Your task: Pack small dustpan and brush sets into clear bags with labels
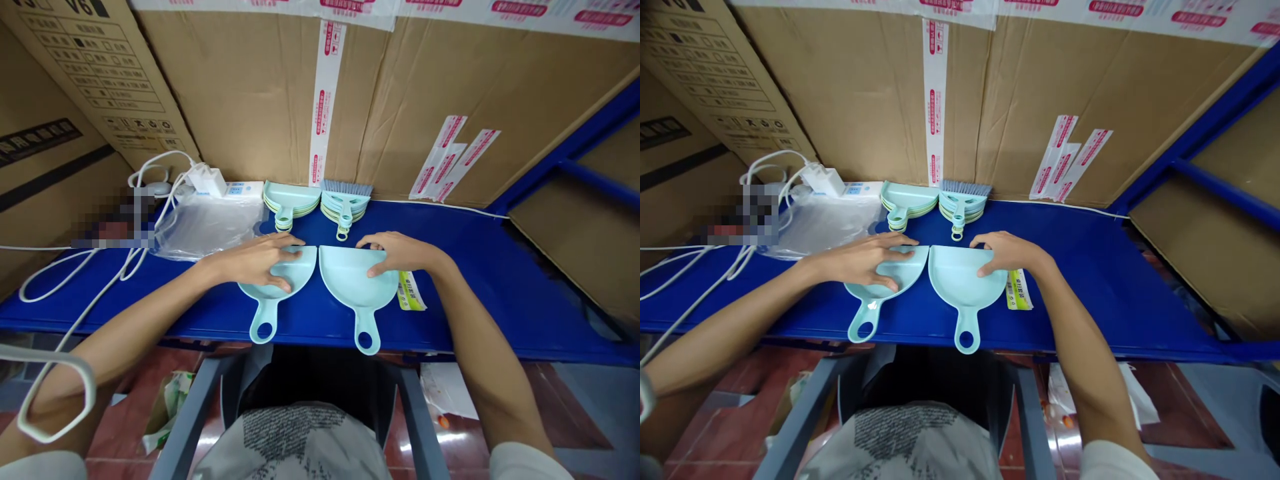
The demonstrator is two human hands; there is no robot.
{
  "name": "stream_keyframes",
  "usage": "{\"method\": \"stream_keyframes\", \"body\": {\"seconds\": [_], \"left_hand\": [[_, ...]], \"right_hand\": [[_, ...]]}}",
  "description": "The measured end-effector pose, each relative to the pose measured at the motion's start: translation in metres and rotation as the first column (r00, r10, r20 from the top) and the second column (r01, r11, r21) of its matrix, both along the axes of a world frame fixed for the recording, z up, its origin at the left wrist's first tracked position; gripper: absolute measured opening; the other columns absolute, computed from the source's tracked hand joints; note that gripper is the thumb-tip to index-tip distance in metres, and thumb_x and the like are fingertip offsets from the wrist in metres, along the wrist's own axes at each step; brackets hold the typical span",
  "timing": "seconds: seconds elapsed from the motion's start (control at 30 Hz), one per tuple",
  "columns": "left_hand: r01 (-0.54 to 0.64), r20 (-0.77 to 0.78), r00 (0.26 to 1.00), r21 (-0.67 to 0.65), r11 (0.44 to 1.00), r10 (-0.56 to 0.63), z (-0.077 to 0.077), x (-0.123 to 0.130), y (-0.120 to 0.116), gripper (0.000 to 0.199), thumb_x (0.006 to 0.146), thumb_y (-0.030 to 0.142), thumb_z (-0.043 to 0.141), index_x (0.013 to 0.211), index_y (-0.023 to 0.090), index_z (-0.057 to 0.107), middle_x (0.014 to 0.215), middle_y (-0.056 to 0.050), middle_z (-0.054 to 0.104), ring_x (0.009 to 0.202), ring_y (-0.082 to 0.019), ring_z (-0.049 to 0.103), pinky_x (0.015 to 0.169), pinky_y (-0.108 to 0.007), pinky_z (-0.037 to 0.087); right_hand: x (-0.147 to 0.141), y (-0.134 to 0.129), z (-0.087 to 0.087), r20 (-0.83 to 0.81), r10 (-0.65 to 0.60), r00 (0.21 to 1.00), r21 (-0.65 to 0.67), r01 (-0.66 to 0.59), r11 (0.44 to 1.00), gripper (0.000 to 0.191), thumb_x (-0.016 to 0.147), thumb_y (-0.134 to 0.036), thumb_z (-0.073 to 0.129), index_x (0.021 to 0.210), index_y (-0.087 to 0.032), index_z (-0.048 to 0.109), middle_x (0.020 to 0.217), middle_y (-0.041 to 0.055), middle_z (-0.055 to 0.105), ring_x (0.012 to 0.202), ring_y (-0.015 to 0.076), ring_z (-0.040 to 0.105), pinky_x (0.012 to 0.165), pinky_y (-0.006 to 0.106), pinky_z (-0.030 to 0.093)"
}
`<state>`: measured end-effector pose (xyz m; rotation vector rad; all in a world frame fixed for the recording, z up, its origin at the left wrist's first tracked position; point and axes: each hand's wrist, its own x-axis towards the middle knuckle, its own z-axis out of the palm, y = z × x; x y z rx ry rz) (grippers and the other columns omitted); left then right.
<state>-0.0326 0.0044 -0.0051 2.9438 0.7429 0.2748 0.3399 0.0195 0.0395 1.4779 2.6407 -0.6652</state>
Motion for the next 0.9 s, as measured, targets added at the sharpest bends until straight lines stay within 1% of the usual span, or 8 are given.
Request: {"method": "stream_keyframes", "body": {"seconds": [0.1, 0.23, 0.4, 0.53, 0.63, 0.7, 0.8, 0.9], "left_hand": [[0.019, 0.024, 1.000, -0.018, 1.000, -0.019, 0.001, 0.000, 0.001, 0.061, 0.089, 0.058, 0.084, 0.135, 0.018, 0.077, 0.152, -0.020, 0.066, 0.141, -0.040, 0.062, 0.123, -0.056, 0.048], [0.026, 0.097, 0.995, -0.035, 0.999, -0.022, -0.005, 0.000, 0.003, 0.058, 0.092, 0.054, 0.083, 0.138, 0.020, 0.076, 0.153, -0.018, 0.066, 0.142, -0.039, 0.061, 0.122, -0.057, 0.049], [0.037, 0.152, 0.988, -0.038, 0.999, -0.031, -0.016, 0.002, 0.009, 0.044, 0.106, 0.046, 0.067, 0.140, 0.020, 0.075, 0.152, -0.018, 0.066, 0.141, -0.036, 0.061, 0.120, -0.056, 0.050], [0.038, 0.156, 0.987, 0.004, 0.999, -0.038, -0.020, 0.005, 0.012, 0.042, 0.111, 0.040, 0.057, 0.142, 0.017, 0.073, 0.148, -0.020, 0.067, 0.137, -0.036, 0.062, 0.118, -0.057, 0.051], [0.021, 0.147, 0.989, 0.043, 0.999, -0.027, -0.021, 0.007, 0.012, 0.040, 0.112, 0.036, 0.054, 0.141, 0.016, 0.072, 0.146, -0.019, 0.067, 0.136, -0.034, 0.063, 0.117, -0.055, 0.051], [0.009, 0.155, 0.988, 0.045, 0.999, -0.016, -0.022, 0.008, 0.013, 0.039, 0.111, 0.035, 0.056, 0.141, 0.016, 0.073, 0.145, -0.019, 0.068, 0.135, -0.034, 0.063, 0.117, -0.055, 0.052], [0.008, 0.177, 0.984, 0.041, 0.999, -0.015, -0.024, 0.009, 0.014, 0.039, 0.111, 0.034, 0.057, 0.141, 0.015, 0.073, 0.144, -0.020, 0.068, 0.135, -0.035, 0.063, 0.116, -0.056, 0.052], [0.013, 0.191, 0.981, 0.053, 0.999, -0.023, -0.027, 0.010, 0.016, 0.039, 0.111, 0.034, 0.058, 0.141, 0.014, 0.073, 0.145, -0.021, 0.068, 0.134, -0.035, 0.064, 0.115, -0.057, 0.053]], "right_hand": [[0.000, 0.003, -0.008, 0.005, 0.027, 1.000, 0.044, -0.027, 0.999, 0.067, 0.072, -0.059, 0.088, 0.129, -0.024, 0.077, 0.114, 0.0119, 0.074, 0.113, 0.0353, 0.066, 0.098, 0.043, 0.050], [-0.003, 0.005, -0.013, -0.018, 0.052, 0.998, 0.074, -0.051, 0.996, 0.058, 0.078, -0.055, 0.085, 0.125, -0.022, 0.077, 0.118, 0.0137, 0.069, 0.116, 0.0352, 0.063, 0.102, 0.045, 0.048], [-0.004, 0.011, -0.017, -0.055, 0.056, 0.997, 0.081, -0.052, 0.995, 0.054, 0.079, -0.050, 0.084, 0.124, -0.021, 0.077, 0.115, 0.0129, 0.071, 0.115, 0.0352, 0.065, 0.100, 0.045, 0.050], [0.017, 0.014, -0.005, -0.073, 0.013, 0.997, 0.143, -0.003, 0.990, 0.052, 0.085, -0.057, 0.075, 0.123, -0.021, 0.077, 0.122, 0.0145, 0.075, 0.116, 0.0355, 0.068, 0.105, 0.048, 0.051], [0.047, 0.016, 0.004, -0.017, -0.114, 0.993, 0.219, 0.115, 0.969, 0.054, 0.088, -0.057, 0.067, 0.126, -0.019, 0.075, 0.123, 0.0169, 0.075, 0.113, 0.0351, 0.072, 0.102, 0.049, 0.055], [0.065, 0.018, 0.007, 0.056, -0.181, 0.982, 0.130, 0.173, 0.976, 0.059, 0.081, -0.059, 0.074, 0.125, -0.020, 0.075, 0.118, 0.0167, 0.077, 0.108, 0.0355, 0.074, 0.096, 0.048, 0.059], [0.079, 0.020, 0.007, 0.071, -0.177, 0.982, -0.105, 0.184, 0.977, 0.061, 0.072, -0.061, 0.081, 0.119, -0.022, 0.077, 0.114, 0.0129, 0.079, 0.104, 0.0334, 0.076, 0.089, 0.044, 0.063], [0.082, 0.021, 0.006, 0.041, -0.191, 0.981, -0.187, 0.195, 0.963, 0.054, 0.068, -0.053, 0.085, 0.112, -0.023, 0.077, 0.110, 0.0098, 0.080, 0.096, 0.0299, 0.077, 0.082, 0.039, 0.063]]}}
